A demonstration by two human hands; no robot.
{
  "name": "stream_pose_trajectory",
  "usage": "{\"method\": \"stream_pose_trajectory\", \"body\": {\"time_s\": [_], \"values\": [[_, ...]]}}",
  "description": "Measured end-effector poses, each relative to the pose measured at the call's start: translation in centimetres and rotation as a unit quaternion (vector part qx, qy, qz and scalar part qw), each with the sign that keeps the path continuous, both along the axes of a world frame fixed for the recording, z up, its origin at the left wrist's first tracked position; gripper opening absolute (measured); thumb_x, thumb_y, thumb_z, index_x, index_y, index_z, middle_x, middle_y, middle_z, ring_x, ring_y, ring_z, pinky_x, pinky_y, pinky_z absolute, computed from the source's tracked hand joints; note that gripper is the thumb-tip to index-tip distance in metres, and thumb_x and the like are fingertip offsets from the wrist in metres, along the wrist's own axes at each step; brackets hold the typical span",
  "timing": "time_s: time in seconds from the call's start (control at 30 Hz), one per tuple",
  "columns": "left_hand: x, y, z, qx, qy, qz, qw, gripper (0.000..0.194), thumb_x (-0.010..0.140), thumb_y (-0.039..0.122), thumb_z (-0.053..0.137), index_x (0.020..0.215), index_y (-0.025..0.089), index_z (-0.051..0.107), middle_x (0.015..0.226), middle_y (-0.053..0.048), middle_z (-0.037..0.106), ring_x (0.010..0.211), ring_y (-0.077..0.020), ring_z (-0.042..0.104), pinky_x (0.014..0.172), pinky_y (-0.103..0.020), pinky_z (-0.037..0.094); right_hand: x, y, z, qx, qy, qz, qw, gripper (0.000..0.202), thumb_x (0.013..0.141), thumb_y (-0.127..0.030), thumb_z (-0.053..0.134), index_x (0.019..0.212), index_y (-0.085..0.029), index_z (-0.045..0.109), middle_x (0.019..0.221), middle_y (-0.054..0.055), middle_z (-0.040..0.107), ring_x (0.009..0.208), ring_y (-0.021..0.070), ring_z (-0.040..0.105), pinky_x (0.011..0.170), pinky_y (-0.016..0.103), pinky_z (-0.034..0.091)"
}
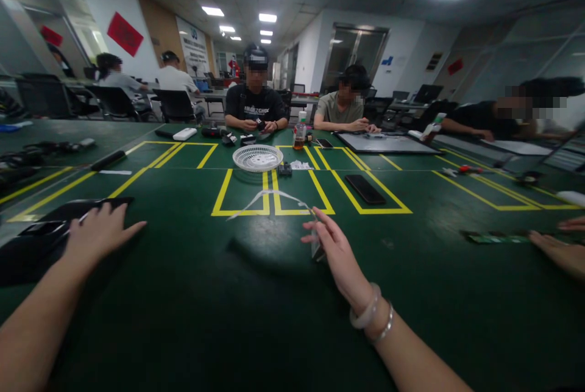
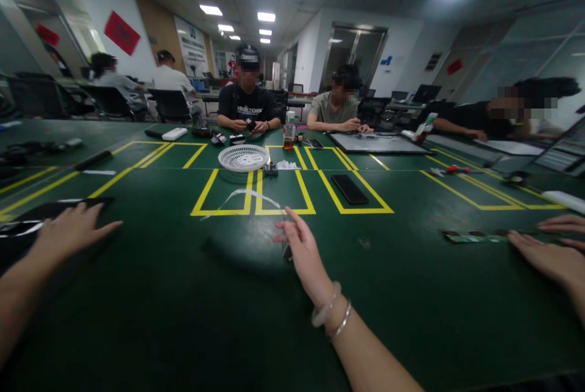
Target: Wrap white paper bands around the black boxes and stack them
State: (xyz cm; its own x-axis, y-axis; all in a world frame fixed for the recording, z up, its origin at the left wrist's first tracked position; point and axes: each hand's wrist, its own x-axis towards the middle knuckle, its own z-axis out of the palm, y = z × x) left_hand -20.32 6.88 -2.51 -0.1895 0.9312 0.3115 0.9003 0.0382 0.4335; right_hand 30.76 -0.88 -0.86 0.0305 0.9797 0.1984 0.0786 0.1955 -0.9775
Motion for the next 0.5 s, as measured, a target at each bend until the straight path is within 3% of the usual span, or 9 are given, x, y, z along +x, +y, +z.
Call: {"method": "stream_pose_trajectory", "body": {"time_s": [0.03, 0.13, 0.2, 0.27, 0.4, 0.5], "values": [[-2.2, -0.1, -0.6, 0.023, 0.02, 0.02, 0.999, 0.057, 0.066, 0.067, 0.065, 0.069, 0.011, 0.068, 0.077, -0.019, 0.067, 0.133, -0.0571, 0.019, 0.084, -0.065, 0.023, 0.1, 0.1, 0.0, -0.021, 0.036, -0.017, 0.999, 0.054, 0.094, -0.051, 0.05, 0.141, -0.024, 0.046, 0.115, 0.01, 0.067, 0.088, 0.0224, 0.07, 0.061, 0.03, 0.054], [-7.1, -0.8, -1.7, 0.014, 0.049, -0.088, 0.995, 0.062, 0.088, 0.059, 0.049, 0.048, 0.013, 0.055, 0.052, -0.015, 0.059, 0.134, -0.0477, 0.028, 0.079, -0.059, 0.028, 0.2, 0.3, 0.1, -0.07, 0.15, -0.042, 0.985, 0.052, 0.091, -0.05, 0.057, 0.135, -0.024, 0.052, 0.114, 0.009, 0.069, 0.084, 0.0212, 0.071, 0.062, 0.03, 0.056], [-8.4, -1.4, -1.8, 0.014, 0.061, -0.162, 0.985, 0.062, 0.092, 0.053, 0.047, 0.044, 0.014, 0.054, 0.051, -0.013, 0.059, 0.133, -0.0442, 0.034, 0.081, -0.058, 0.03, 0.2, 0.4, 0.0, -0.095, 0.229, -0.053, 0.967, 0.045, 0.089, -0.047, 0.063, 0.127, -0.023, 0.057, 0.109, 0.007, 0.071, 0.08, 0.0187, 0.071, 0.065, 0.03, 0.057], [-8.3, -1.8, -1.4, 0.086, 0.09, -0.176, 0.977, 0.062, 0.088, 0.054, 0.053, 0.042, 0.012, 0.052, 0.056, -0.012, 0.063, 0.132, -0.0452, 0.034, 0.082, -0.059, 0.028, 0.3, 0.5, -0.1, -0.11, 0.284, -0.06, 0.951, 0.04, 0.085, -0.044, 0.069, 0.117, -0.022, 0.061, 0.104, 0.005, 0.073, 0.078, 0.0165, 0.071, 0.067, 0.027, 0.057], [-6.5, -2.1, -0.6, 0.312, 0.175, -0.085, 0.93, 0.071, 0.071, 0.064, 0.065, 0.039, 0.007, 0.039, 0.065, -0.014, 0.066, 0.134, -0.0515, 0.023, 0.08, -0.061, 0.021, 0.2, 0.5, -0.2, -0.117, 0.31, -0.062, 0.942, 0.038, 0.081, -0.043, 0.074, 0.111, -0.023, 0.062, 0.1, 0.003, 0.074, 0.075, 0.0147, 0.07, 0.064, 0.024, 0.057], [-5.5, -2.4, -0.3, 0.339, 0.191, -0.083, 0.918, 0.07, 0.072, 0.06, 0.066, 0.039, 0.006, 0.035, 0.06, -0.012, 0.064, 0.135, -0.0506, 0.022, 0.078, -0.06, 0.023, 0.1, 0.4, -0.1, -0.125, 0.316, -0.063, 0.939, 0.038, 0.082, -0.042, 0.074, 0.113, -0.023, 0.062, 0.098, 0.003, 0.075, 0.074, 0.0146, 0.07, 0.063, 0.023, 0.057]]}}
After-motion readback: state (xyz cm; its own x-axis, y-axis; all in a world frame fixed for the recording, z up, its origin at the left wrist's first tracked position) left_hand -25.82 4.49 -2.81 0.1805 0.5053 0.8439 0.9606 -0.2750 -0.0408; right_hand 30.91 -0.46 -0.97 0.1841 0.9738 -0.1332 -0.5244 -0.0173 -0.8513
